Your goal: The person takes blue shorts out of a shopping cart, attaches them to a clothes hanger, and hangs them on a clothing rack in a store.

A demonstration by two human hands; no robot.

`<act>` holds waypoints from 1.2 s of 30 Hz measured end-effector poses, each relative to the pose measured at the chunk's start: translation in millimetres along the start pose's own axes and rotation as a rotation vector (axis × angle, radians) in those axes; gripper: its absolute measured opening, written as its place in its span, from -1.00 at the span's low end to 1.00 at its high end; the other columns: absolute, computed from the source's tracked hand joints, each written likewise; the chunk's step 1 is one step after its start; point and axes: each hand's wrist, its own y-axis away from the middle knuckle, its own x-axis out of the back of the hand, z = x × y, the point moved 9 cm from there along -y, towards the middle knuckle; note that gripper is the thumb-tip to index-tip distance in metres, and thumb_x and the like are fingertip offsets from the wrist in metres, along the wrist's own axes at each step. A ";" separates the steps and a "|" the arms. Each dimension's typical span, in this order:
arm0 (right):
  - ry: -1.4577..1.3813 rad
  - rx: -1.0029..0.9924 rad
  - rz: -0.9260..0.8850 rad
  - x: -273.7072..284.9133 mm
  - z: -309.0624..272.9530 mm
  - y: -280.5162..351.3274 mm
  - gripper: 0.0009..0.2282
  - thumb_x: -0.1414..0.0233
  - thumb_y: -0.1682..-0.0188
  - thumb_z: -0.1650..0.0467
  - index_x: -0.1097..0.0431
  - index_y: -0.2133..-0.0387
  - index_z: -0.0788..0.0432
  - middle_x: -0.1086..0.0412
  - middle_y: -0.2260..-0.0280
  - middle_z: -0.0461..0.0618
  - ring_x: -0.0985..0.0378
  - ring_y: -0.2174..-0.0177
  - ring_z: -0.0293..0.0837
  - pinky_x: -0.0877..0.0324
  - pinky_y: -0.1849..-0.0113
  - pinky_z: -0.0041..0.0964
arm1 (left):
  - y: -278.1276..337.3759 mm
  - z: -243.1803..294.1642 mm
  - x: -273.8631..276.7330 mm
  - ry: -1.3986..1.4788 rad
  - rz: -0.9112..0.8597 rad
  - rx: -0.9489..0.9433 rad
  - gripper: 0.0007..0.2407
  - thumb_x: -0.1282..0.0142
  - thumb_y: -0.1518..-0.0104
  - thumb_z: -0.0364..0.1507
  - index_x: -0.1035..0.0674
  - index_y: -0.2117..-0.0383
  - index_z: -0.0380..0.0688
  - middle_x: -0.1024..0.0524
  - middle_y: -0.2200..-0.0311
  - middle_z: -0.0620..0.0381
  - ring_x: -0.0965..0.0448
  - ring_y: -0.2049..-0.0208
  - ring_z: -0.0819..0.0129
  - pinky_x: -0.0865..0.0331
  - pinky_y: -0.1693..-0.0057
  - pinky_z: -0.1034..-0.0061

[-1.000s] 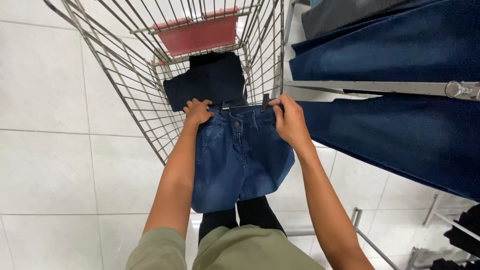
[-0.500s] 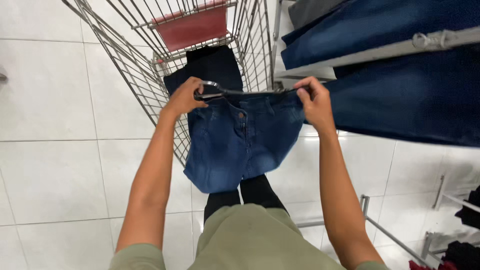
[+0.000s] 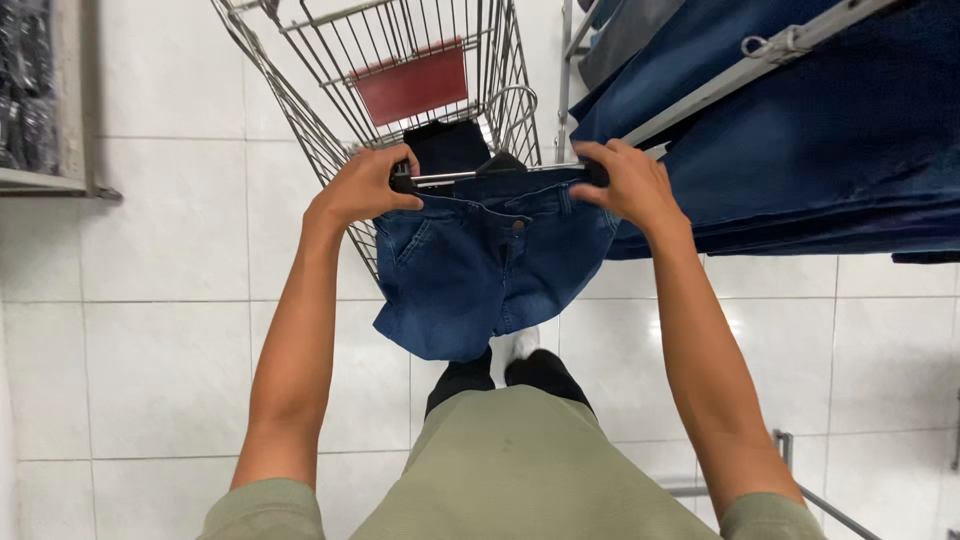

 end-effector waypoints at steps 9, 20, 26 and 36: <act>0.177 0.203 0.021 19.7 5.0 53.7 -0.92 -0.19 -0.05 0.36 -0.50 0.22 -0.01 -0.36 0.39 -0.05 -0.48 0.48 0.11 -0.24 0.47 -0.06 | 70.1 77.4 -4.8 -0.229 0.155 -0.019 -0.56 -0.50 0.09 -0.36 -0.48 0.10 0.01 -0.64 0.26 -0.11 -0.63 0.16 -0.21 -0.39 0.03 -0.02; 0.133 0.327 0.077 36.8 40.6 204.2 -0.82 -0.21 -0.02 0.34 -0.56 0.12 -0.03 -0.18 0.49 -0.11 -0.24 0.54 -0.04 -0.21 0.43 -0.12 | 162.8 200.7 -83.3 -0.480 0.277 -0.090 -0.56 -0.49 0.08 -0.34 -0.46 0.10 -0.01 -0.64 0.26 -0.13 -0.65 0.17 -0.26 -0.43 0.02 -0.07; 0.169 0.252 0.096 48.8 57.7 282.8 -0.79 -0.22 0.01 0.32 -0.55 0.10 -0.15 -0.34 0.41 -0.13 -0.45 0.45 0.01 -0.33 0.38 -0.10 | 186.9 249.8 -130.1 -0.549 0.209 -0.095 -0.59 -0.45 0.07 -0.26 -0.46 0.14 0.05 -0.64 0.30 -0.09 -0.65 0.17 -0.25 -0.44 0.02 -0.07; 0.047 -0.022 0.144 91.0 125.9 386.4 -0.81 -0.18 -0.03 0.33 -0.53 0.10 -0.14 -0.46 0.34 -0.17 -0.53 0.42 0.00 -0.40 0.31 -0.09 | 139.8 326.0 -208.1 -0.599 0.068 -0.438 -0.79 -0.35 -0.05 -0.36 -0.60 0.21 0.04 -0.59 0.19 0.08 -0.65 0.29 -0.10 -0.52 0.14 0.11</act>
